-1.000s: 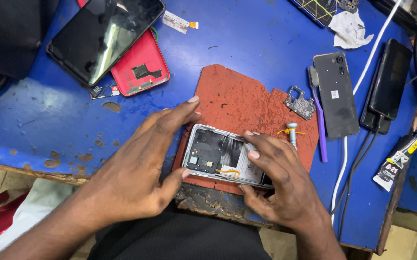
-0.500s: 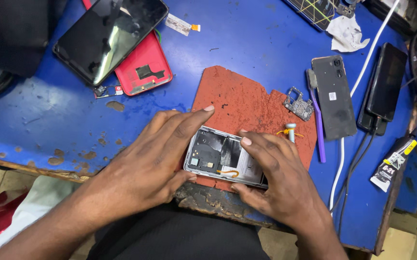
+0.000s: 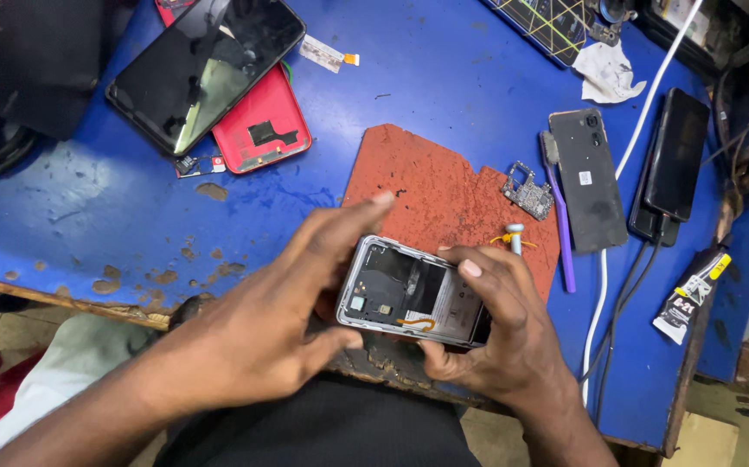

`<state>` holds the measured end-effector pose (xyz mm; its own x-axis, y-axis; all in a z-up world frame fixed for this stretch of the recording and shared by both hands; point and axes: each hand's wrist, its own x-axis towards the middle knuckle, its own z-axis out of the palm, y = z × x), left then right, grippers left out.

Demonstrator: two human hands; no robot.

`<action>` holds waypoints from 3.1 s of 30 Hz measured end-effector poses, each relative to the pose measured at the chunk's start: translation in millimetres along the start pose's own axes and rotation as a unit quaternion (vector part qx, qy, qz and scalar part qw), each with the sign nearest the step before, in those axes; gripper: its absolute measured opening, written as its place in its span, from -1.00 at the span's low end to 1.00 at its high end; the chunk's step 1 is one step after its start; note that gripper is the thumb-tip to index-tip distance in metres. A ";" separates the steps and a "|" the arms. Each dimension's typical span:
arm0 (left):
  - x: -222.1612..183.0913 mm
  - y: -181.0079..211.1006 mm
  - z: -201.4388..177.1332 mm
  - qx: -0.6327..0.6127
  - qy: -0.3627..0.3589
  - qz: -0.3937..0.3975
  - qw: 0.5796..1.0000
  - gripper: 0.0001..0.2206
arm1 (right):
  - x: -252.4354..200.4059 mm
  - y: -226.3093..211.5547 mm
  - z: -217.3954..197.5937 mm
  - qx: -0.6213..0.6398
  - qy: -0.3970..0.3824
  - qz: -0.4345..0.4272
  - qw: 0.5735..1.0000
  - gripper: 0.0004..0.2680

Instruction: The person disassembles and reassembles a mobile phone using a tool. They remove the back panel, pry off a plastic frame with a tool, and then place the frame back onto the phone, pressing it into place with their fingers.

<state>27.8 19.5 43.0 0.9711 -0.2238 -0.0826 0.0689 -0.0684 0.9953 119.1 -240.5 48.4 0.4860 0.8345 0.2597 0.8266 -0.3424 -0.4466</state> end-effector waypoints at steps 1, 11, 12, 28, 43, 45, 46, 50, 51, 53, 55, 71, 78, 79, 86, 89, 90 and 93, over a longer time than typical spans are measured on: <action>0.3 -1.7 2.7 -0.077 0.021 0.018 0.997 -0.09 | -0.2 -1.5 -1.2 -0.002 0.004 0.007 1.000 -0.28; 15.4 -18.6 37.5 -0.268 0.109 -0.101 0.952 -0.73 | 3.7 -15.7 -4.6 -0.076 0.032 -0.043 0.996 -0.32; 15.4 -17.8 36.6 -0.255 0.112 -0.091 0.956 -0.78 | 6.2 -14.4 -9.3 -0.051 0.030 -0.037 0.998 -0.33; 15.4 -7.7 43.0 -0.136 0.115 -0.104 0.978 -0.84 | 75.9 -34.6 -22.7 0.080 -0.033 0.110 0.990 -0.68; 17.7 -7.6 38.8 -0.100 0.102 -0.106 0.984 -0.83 | 92.8 -31.6 -31.4 0.115 -0.125 0.122 0.978 -0.58; 18.2 -8.1 38.5 -0.108 0.101 -0.111 0.983 -0.83 | 94.0 -31.9 -29.6 0.100 -0.129 0.118 0.980 -0.60; 18.5 -8.4 38.7 -0.101 0.102 -0.112 0.983 -0.83 | 94.4 -32.4 -29.1 0.092 -0.131 0.117 0.980 -0.60; 20.1 -10.5 38.8 -0.091 0.104 -0.103 0.985 -0.84 | 93.6 -36.2 -26.7 0.047 -0.123 0.103 0.986 -0.63; 20.4 -10.9 38.6 -0.093 0.105 -0.099 0.985 -0.84 | 94.3 -35.1 -24.4 0.045 -0.117 0.091 0.988 -0.65; 20.3 -11.2 37.6 -0.083 0.100 -0.122 0.984 -0.84 | 94.6 -32.8 -20.2 0.041 -0.114 0.088 0.989 -0.68; 19.5 -11.3 36.8 -0.088 0.098 -0.130 0.983 -0.83 | 94.1 -30.3 -16.9 0.034 -0.120 0.106 0.987 -0.68; 18.4 -18.8 35.3 -0.136 0.092 -0.106 0.981 -0.83 | 101.2 3.8 -18.9 0.310 -0.225 0.295 0.875 -0.66; 20.2 -19.3 33.9 -0.116 0.073 -0.152 0.979 -0.83 | 99.4 27.6 -9.5 0.422 -0.212 0.358 0.805 -0.76; 20.3 -19.5 33.9 -0.114 0.072 -0.150 0.979 -0.83 | 99.1 28.7 -9.0 0.439 -0.211 0.343 0.803 -0.78; 21.6 -19.0 32.2 -0.108 0.075 -0.145 0.981 -0.82 | 100.5 42.0 -11.0 0.338 -0.136 0.338 0.868 -0.79; 21.1 -16.1 29.8 -0.087 0.067 -0.179 0.978 -0.82 | 104.1 52.2 -10.2 0.310 -0.089 0.339 0.884 -0.81; 21.2 -15.6 29.6 -0.079 0.063 -0.192 0.976 -0.82 | 104.2 53.1 -8.6 0.273 -0.077 0.338 0.898 -0.82; 19.6 -15.9 31.5 -0.128 0.087 -0.127 0.980 -0.83 | 107.3 53.5 -3.7 0.177 -0.065 0.319 0.929 -0.89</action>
<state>38.6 -14.5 23.9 0.9377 -0.0603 -0.3422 0.3474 0.1501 0.9256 216.5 -170.9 55.5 0.7875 0.5638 -0.2489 0.2270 -0.6408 -0.7334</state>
